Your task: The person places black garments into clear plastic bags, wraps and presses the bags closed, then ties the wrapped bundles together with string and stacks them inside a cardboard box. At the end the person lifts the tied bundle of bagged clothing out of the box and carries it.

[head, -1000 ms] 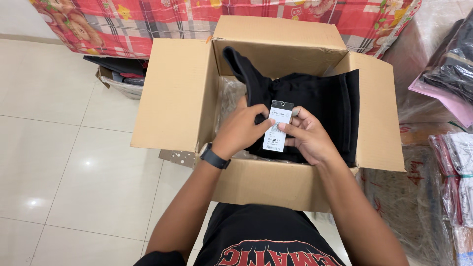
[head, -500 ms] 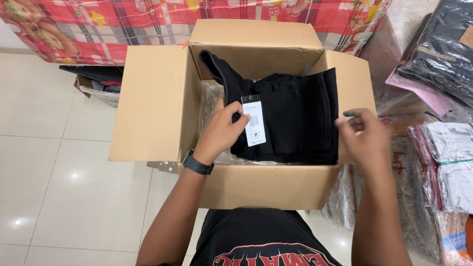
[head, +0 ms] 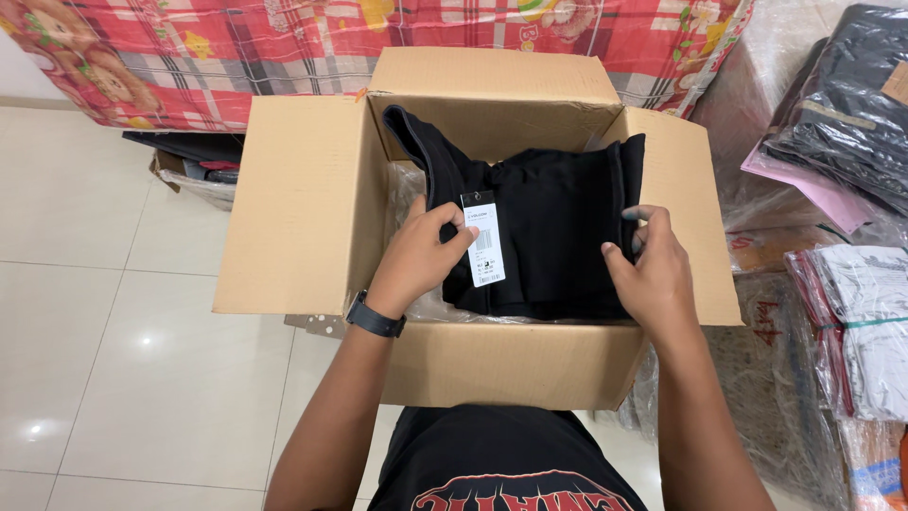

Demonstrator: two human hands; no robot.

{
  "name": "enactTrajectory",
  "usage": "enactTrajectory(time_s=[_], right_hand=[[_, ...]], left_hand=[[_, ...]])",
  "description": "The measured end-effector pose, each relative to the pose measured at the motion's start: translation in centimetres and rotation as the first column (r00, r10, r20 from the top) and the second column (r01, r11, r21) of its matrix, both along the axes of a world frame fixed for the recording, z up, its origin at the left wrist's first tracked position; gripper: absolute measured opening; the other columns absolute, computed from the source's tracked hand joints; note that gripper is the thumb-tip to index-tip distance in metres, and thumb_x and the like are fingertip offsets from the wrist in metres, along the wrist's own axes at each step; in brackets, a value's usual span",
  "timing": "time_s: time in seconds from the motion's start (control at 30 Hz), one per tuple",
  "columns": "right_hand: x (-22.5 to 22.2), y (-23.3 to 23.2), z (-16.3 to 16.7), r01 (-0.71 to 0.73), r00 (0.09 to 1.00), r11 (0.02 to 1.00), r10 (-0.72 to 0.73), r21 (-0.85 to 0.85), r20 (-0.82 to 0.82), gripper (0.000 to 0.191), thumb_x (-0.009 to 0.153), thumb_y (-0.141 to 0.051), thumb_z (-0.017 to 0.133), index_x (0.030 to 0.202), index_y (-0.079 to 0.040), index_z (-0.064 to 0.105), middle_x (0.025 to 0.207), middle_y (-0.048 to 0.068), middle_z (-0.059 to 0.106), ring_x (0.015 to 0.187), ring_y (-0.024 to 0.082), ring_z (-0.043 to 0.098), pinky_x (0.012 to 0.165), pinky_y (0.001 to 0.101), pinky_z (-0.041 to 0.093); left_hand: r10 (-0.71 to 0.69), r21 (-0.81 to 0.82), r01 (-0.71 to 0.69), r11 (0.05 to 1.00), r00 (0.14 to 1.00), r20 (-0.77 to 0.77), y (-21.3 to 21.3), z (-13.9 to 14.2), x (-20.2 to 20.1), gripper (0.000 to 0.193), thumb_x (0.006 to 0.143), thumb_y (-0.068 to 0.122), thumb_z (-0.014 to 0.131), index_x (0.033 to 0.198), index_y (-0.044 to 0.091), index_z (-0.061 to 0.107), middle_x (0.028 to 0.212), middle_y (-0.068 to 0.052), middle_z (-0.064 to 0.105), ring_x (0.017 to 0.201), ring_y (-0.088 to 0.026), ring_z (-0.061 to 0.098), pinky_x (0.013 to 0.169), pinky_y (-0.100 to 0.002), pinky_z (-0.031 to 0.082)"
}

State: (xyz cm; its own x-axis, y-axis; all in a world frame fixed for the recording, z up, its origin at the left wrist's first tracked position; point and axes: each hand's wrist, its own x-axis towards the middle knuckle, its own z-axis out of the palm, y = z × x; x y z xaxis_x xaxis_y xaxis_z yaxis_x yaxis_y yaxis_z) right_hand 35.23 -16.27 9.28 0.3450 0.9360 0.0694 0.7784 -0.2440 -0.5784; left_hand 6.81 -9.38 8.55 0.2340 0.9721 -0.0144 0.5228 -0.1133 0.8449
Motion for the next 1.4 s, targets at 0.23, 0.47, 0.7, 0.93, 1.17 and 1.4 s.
enactTrajectory(time_s=[0.23,0.47,0.7,0.93,1.17,1.4], right_hand=[[0.2,1.4,-0.2,-0.081,0.996,0.981,0.072,-0.175,-0.057,0.057,0.086,-0.010,0.070,0.141,-0.012,0.057,0.075,0.016,0.065,0.065,0.024,0.062,0.066,0.0385,0.051],[-1.4,2.5,0.6,-0.201,0.946,0.974,0.221,0.106,-0.235,0.029,0.093,-0.010,0.070,0.122,-0.006,0.068,0.079,0.004,0.059,0.071,0.012,0.049,0.065,0.0289,0.043],[-1.7,2.7,0.1,-0.193,0.919,0.957,0.254,0.218,-0.302,0.025,0.095,-0.002,0.068,0.120,-0.004,0.065,0.085,0.002,0.059,0.075,0.009,0.048,0.067,0.0262,0.042],[1.2,1.6,-0.7,-0.045,0.998,0.999,0.045,-0.003,-0.040,0.060,0.091,-0.009,0.069,0.147,-0.012,0.047,0.093,0.021,0.067,0.086,0.035,0.068,0.079,0.0435,0.052],[-0.9,0.8,-0.9,-0.212,0.963,0.973,0.224,-0.095,0.149,0.049,0.088,-0.018,0.072,0.134,-0.014,0.057,0.111,0.024,0.067,0.107,0.044,0.063,0.090,0.0504,0.050],[-4.4,0.0,1.4,-0.238,0.971,0.959,0.233,0.153,0.049,0.048,0.091,-0.011,0.067,0.138,-0.014,0.057,0.118,0.024,0.070,0.110,0.044,0.065,0.090,0.0493,0.053]], left_hand=[[-0.072,0.030,0.070,0.997,0.995,0.064,0.7,-1.3,-1.1,0.028,0.092,0.034,0.072,0.094,0.008,0.062,0.093,-0.013,0.049,0.081,-0.029,0.057,0.076,-0.038,0.049],[-0.097,0.215,0.075,0.974,0.991,0.094,0.5,-1.0,-0.4,0.026,0.088,0.031,0.077,0.088,0.008,0.065,0.101,-0.016,0.056,0.095,-0.036,0.061,0.083,-0.042,0.050],[-0.081,0.083,0.085,0.993,0.995,-0.051,-0.9,0.9,0.0,0.020,0.077,0.022,0.078,0.083,0.007,0.066,0.096,-0.014,0.060,0.090,-0.037,0.065,0.076,-0.043,0.051],[-0.135,0.141,0.135,0.981,0.991,-0.010,-0.5,1.1,-1.8,0.019,0.079,0.020,0.078,0.081,0.005,0.066,0.096,-0.014,0.063,0.094,-0.036,0.064,0.079,-0.042,0.051],[-0.144,0.064,0.148,0.987,0.988,-0.055,-0.7,1.6,-1.2,0.020,0.080,0.021,0.077,0.088,0.006,0.066,0.097,-0.015,0.060,0.091,-0.036,0.064,0.078,-0.042,0.051],[-0.117,0.027,0.122,0.992,0.985,-0.128,-0.8,2.6,0.3,0.024,0.079,0.026,0.074,0.095,0.010,0.066,0.096,-0.012,0.064,0.086,-0.035,0.064,0.073,-0.044,0.050]])
